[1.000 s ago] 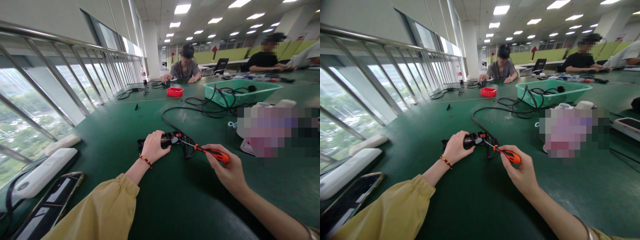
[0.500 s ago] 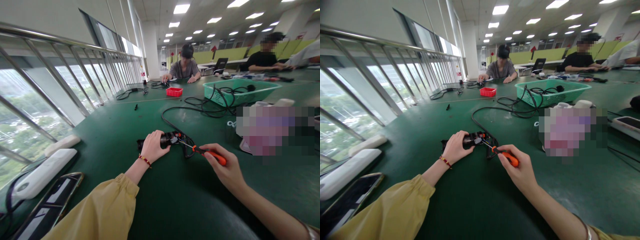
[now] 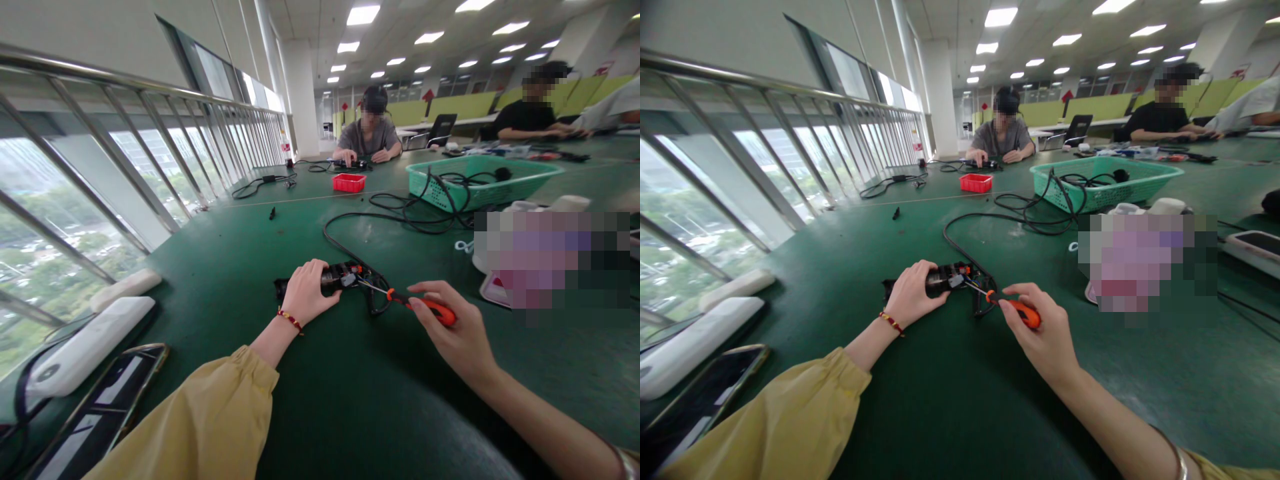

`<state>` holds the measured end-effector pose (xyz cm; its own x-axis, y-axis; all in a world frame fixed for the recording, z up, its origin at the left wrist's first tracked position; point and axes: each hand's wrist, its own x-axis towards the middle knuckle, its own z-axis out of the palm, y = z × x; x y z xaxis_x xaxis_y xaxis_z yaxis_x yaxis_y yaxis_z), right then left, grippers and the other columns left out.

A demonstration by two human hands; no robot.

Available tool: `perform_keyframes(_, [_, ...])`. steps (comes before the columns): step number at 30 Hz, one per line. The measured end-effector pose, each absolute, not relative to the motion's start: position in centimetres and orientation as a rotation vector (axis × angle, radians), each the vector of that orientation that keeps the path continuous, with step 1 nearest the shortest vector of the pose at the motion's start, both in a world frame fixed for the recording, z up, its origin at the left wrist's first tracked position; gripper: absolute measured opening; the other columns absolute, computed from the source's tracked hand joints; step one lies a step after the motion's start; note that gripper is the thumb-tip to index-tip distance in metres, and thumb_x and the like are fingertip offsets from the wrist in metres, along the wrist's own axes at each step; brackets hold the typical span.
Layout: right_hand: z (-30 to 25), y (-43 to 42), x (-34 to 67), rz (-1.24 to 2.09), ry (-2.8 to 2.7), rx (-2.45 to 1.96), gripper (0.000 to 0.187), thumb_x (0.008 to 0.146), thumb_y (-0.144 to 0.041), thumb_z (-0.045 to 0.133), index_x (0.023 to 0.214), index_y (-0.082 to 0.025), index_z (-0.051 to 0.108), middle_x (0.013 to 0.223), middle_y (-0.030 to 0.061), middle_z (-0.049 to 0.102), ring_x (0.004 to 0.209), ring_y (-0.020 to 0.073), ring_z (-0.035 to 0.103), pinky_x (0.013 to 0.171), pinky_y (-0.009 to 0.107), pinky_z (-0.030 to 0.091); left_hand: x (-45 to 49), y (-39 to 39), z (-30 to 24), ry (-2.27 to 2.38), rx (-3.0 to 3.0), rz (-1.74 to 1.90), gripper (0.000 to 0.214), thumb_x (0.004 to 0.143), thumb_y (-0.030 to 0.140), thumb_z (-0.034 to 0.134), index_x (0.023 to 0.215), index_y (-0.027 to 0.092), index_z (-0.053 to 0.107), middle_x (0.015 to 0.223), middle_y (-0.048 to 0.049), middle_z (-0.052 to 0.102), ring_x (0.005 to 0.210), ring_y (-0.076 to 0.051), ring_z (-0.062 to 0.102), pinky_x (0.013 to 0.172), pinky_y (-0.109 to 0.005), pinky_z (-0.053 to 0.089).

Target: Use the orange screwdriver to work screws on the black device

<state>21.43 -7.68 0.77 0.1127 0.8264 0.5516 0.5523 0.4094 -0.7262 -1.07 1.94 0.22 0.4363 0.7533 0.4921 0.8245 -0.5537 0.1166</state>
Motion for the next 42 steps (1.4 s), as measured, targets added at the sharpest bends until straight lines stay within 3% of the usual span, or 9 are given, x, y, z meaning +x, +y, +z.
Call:
perform_keyframes(2, [0.78, -7.79, 21.69, 0.39, -1.579, -1.313, 0.018, 0.085, -0.034, 0.047, 0.09, -0.02, 0.055, 0.056, -0.0041, 0.047, 0.044, 0.0076, 0.038, 0.043, 0.022, 0.031, -1.08, 1.97, 0.19, -1.406, -2.539, -0.762, 0.035, 0.068, 0.037, 0.059, 0.093, 0.017, 0.044, 0.089, -0.0048, 0.055, 0.083, -0.021, 0.053, 0.073, -0.033, 0.042])
perform_keyframes(6, [0.78, -7.9, 21.84, 0.441, -1.552, -1.327, 0.023, 0.088, -0.035, 0.038, 0.099, -0.02, 0.052, 0.048, -0.0073, 0.035, 0.039, 0.0079, 0.031, 0.04, 0.022, 0.025, -1.08, 2.06, 0.13, -1.404, -2.542, -0.765, 0.035, 0.068, 0.037, 0.06, 0.092, 0.018, 0.044, 0.088, -0.0047, 0.055, 0.082, -0.021, 0.053, 0.072, -0.034, 0.043])
perform_keyframes(9, [0.92, -7.85, 21.62, 0.351, -1.545, -1.279, 0.022, 0.084, -0.028, 0.046, 0.105, -0.02, 0.047, 0.055, -0.0065, 0.041, 0.043, 0.0085, 0.037, 0.043, 0.022, 0.031, -1.06, 2.09, 0.12, -1.407, -2.542, -0.762, 0.035, 0.068, 0.037, 0.06, 0.092, 0.018, 0.044, 0.088, -0.0048, 0.055, 0.082, -0.021, 0.053, 0.072, -0.034, 0.043])
perform_keyframes(14, [1.14, -7.82, 21.42, 0.06, -1.546, -1.175, 0.034, 0.072, -0.018, 0.057, 0.104, -0.02, 0.044, 0.078, 0.0009, 0.053, 0.067, 0.0132, 0.055, 0.062, 0.026, 0.044, -1.02, 2.07, 0.18, -1.409, -2.545, -0.76, 0.034, 0.068, 0.037, 0.059, 0.092, 0.018, 0.044, 0.088, -0.0047, 0.055, 0.082, -0.021, 0.053, 0.072, -0.034, 0.043])
perform_keyframes(19, [0.7, -7.81, 21.54, 0.222, -1.625, -1.278, 0.019, 0.079, -0.024, 0.053, 0.097, -0.02, 0.051, 0.055, -0.006, 0.043, 0.048, 0.0096, 0.044, 0.051, 0.024, 0.037, -1.01, 2.03, 0.22, -1.402, -2.544, -0.76, 0.034, 0.068, 0.037, 0.059, 0.092, 0.017, 0.044, 0.088, -0.0046, 0.055, 0.082, -0.021, 0.053, 0.072, -0.034, 0.042])
perform_keyframes(25, [0.72, -7.68, 21.47, 0.105, -1.492, -1.175, 0.036, 0.072, -0.019, 0.06, 0.105, -0.02, 0.045, 0.087, 0.003, 0.054, 0.077, 0.0148, 0.057, 0.068, 0.028, 0.046, -1.01, 1.99, 0.26, -1.404, -2.548, -0.766, 0.033, 0.068, 0.037, 0.059, 0.092, 0.018, 0.044, 0.088, -0.0045, 0.055, 0.082, -0.021, 0.053, 0.072, -0.034, 0.042])
perform_keyframes(30, [0.85, -7.87, 21.53, 0.189, -1.614, -1.29, 0.016, 0.077, -0.025, 0.056, 0.092, -0.021, 0.052, 0.058, -0.0036, 0.049, 0.056, 0.0129, 0.052, 0.055, 0.026, 0.042, -1.08, 1.99, 0.29, -1.407, -2.557, -0.763, 0.033, 0.068, 0.037, 0.059, 0.091, 0.019, 0.044, 0.088, -0.0047, 0.055, 0.082, -0.021, 0.054, 0.071, -0.034, 0.043])
perform_keyframes(36, [0.73, -7.59, 21.63, 0.093, -1.488, -1.172, 0.034, 0.075, -0.022, 0.059, 0.106, -0.02, 0.046, 0.092, 0.0043, 0.053, 0.081, 0.0156, 0.056, 0.072, 0.03, 0.046, -1.08, 1.97, 0.29, -1.404, -2.547, -0.758, 0.034, 0.068, 0.036, 0.06, 0.092, 0.018, 0.044, 0.088, -0.0044, 0.055, 0.082, -0.021, 0.053, 0.072, -0.034, 0.043])
perform_keyframes(42, [0.74, -7.79, 21.68, 0.193, -1.581, -1.301, 0.02, 0.077, -0.027, 0.058, 0.095, -0.02, 0.051, 0.064, -0.0025, 0.05, 0.059, 0.0127, 0.053, 0.056, 0.027, 0.042, -1.04, 1.97, 0.3, -1.413, -2.541, -0.746, 0.035, 0.068, 0.037, 0.059, 0.093, 0.017, 0.044, 0.088, -0.0044, 0.055, 0.081, -0.021, 0.053, 0.072, -0.034, 0.043])
